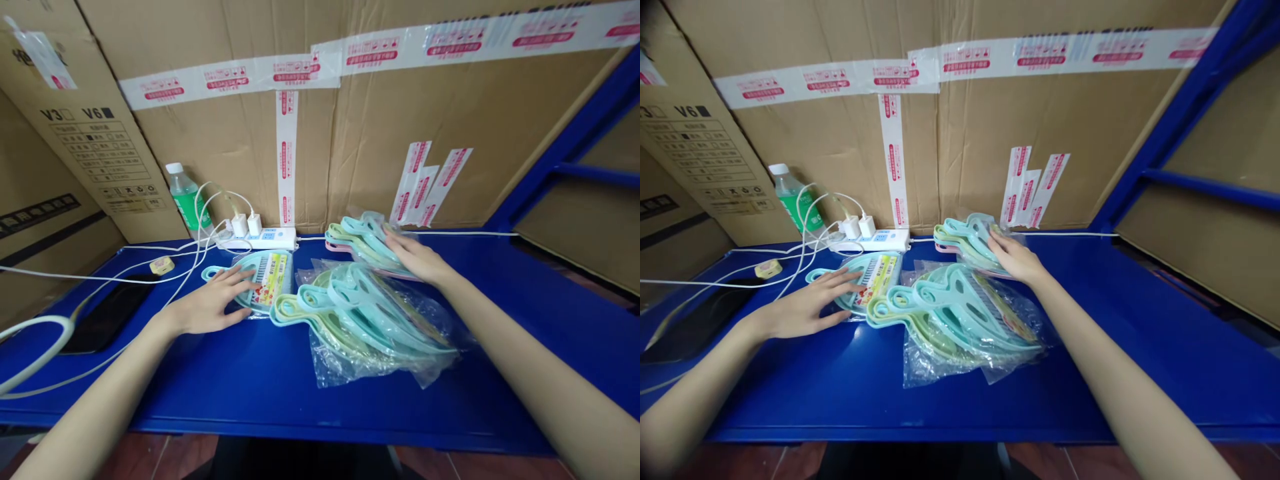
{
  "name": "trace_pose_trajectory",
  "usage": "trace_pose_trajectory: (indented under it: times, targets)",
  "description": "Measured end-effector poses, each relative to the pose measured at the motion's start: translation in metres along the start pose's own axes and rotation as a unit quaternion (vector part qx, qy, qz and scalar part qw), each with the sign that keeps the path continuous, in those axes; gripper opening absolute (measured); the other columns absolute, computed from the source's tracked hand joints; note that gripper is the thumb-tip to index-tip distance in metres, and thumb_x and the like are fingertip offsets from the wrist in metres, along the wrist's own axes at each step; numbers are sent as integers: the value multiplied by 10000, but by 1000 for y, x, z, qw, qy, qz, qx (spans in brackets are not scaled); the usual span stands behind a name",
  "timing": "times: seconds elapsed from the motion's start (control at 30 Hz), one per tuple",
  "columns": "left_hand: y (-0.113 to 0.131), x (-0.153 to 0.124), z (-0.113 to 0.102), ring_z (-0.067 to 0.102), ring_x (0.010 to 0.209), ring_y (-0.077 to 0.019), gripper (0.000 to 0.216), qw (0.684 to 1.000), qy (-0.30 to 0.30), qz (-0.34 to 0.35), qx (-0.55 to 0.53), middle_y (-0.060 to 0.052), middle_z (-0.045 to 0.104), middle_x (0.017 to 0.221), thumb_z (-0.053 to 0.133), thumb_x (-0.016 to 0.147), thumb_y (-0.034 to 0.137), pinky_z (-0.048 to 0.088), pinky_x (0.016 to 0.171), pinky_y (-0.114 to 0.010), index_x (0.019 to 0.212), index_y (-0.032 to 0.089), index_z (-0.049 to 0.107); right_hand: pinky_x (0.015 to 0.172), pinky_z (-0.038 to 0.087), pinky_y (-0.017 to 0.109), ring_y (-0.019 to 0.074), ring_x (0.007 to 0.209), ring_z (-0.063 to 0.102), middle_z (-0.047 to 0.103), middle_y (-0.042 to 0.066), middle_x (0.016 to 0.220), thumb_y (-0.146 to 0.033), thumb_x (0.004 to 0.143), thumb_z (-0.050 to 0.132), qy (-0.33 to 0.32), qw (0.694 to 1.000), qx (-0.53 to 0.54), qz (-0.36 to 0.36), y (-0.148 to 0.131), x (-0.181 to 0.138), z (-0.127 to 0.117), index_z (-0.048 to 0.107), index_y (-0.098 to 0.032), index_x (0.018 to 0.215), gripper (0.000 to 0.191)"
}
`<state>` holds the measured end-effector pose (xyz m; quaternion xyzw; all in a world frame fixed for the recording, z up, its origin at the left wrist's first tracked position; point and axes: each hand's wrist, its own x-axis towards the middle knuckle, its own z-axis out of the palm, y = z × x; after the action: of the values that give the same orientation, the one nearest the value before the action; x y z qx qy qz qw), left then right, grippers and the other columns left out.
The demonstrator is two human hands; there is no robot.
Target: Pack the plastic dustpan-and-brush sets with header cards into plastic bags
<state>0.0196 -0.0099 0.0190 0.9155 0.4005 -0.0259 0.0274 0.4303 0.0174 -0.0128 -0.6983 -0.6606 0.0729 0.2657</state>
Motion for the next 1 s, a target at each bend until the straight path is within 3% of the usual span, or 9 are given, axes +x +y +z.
trace_pose_trajectory:
  times: [0.2,0.47,0.57,0.67,0.77,0.87,0.93,1.0]
  targets:
    - [-1,-2,2,333,1433,-388,482,999,-10,-23,24,-151,368,1567,418,933,400,327,1122,-616,1352,188,523,1141,317,554,321,1369,437,486,-3,1481,-670,913,285,-13,999,4,33,-27,6,17,525,-335,1422,655]
    - [-4,1,4,399,1392,-399,507,997,5,-55,53,-174,443,1515,381,915,335,346,1101,-626,1376,164,509,1132,327,574,331,1374,427,492,-12,1479,-682,912,298,-17,999,14,28,-38,8,23,524,-356,1418,643]
    - [8,-3,-3,478,1339,-348,485,996,69,-38,45,-171,512,1457,319,933,266,397,1090,-555,1356,136,516,1126,331,583,338,1386,405,468,5,1498,-675,915,292,-19,999,17,31,-42,8,25,514,-338,1430,654]
    - [42,-9,-14,532,1269,-317,462,975,221,22,25,-157,552,1409,281,984,287,440,1046,-515,1386,158,470,1116,338,599,347,1389,396,467,5,1500,-658,918,300,-19,999,20,33,-44,7,26,514,-334,1430,642]
    - [94,-4,-21,546,1217,-313,429,928,308,201,65,-142,556,1392,402,973,355,454,994,-475,1362,195,485,1117,336,598,350,1384,404,476,-3,1493,-641,916,328,-19,999,23,33,-43,8,26,521,-341,1421,619]
    - [149,16,-18,504,1255,-345,540,909,252,291,156,-150,549,1389,542,917,484,397,1042,-472,1351,163,518,1127,336,572,344,1397,382,463,9,1504,-622,917,337,-20,999,24,34,-42,8,26,515,-311,1432,628]
    - [176,34,-9,467,1296,-400,628,902,244,278,223,-206,546,1380,570,887,527,353,1075,-498,1331,84,540,1128,340,564,331,1407,370,466,-12,1503,-621,918,332,-18,999,26,30,-42,8,26,514,-335,1428,613]
    - [191,49,0,539,1226,-388,631,906,221,253,259,-240,589,1317,515,917,501,378,1051,-503,1341,33,524,1125,340,574,331,1405,373,478,-29,1492,-628,917,329,-16,999,27,27,-42,7,26,523,-367,1414,594]
